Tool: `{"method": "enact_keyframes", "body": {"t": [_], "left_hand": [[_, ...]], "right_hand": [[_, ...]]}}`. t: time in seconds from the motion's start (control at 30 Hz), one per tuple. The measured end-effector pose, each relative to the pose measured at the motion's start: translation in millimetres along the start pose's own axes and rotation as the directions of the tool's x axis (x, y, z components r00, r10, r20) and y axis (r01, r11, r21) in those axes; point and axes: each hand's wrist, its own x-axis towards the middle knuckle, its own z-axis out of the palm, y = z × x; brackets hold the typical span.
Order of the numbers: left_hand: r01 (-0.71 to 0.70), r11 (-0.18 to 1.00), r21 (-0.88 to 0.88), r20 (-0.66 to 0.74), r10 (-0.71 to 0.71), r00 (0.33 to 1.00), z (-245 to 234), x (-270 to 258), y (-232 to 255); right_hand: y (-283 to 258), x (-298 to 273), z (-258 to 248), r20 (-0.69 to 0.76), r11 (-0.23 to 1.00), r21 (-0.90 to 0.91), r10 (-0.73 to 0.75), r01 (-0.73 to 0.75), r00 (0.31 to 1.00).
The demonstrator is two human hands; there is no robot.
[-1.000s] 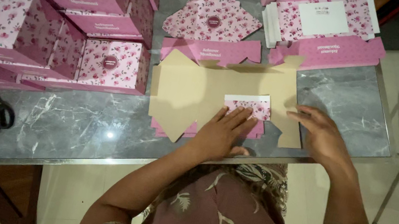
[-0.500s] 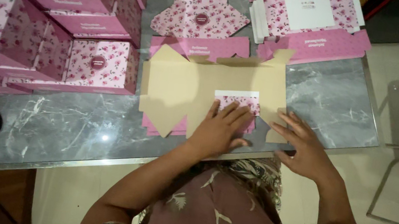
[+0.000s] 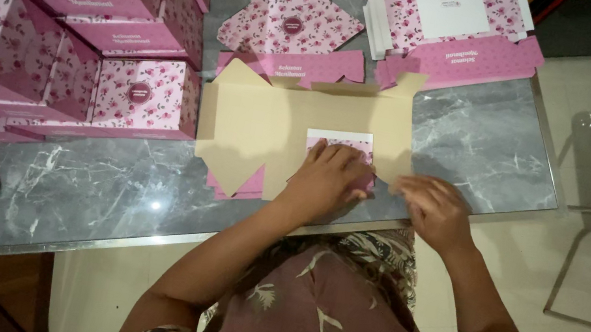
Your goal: The person folds and assembles cardboard boxes by hand, pressing on the creases and tabs to secure the structure.
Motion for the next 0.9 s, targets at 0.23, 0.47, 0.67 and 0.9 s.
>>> {"method": "enact_keyframes", "body": {"t": [0.23, 0.47, 0.67, 0.9], "left_hand": [[-0.146, 0.987, -0.059, -0.193, 0.132, 0.972, 13, 18, -12], [-0.137, 0.990, -0.033, -0.228, 0.126, 0.966, 18, 42, -10], [-0.136, 0.983, -0.124, -0.290, 0.095, 0.952, 26, 46, -18], [-0.019, 0.975, -0.220, -0.130, -0.010, 0.992, 27, 54, -22]], "right_hand": [[11, 21, 11, -0.090, 0.973, -0.018, 0.229, -0.231, 0.969], [25, 45, 19, -0.018, 0.941, 0.098, 0.326, -0.323, 0.945], [36, 47, 2, 0.189, 0.861, 0.323, 0.347, -0.392, 0.919], [21, 48, -6, 0.213, 0.866, 0.132, 0.450, -0.482, 0.868]]}}
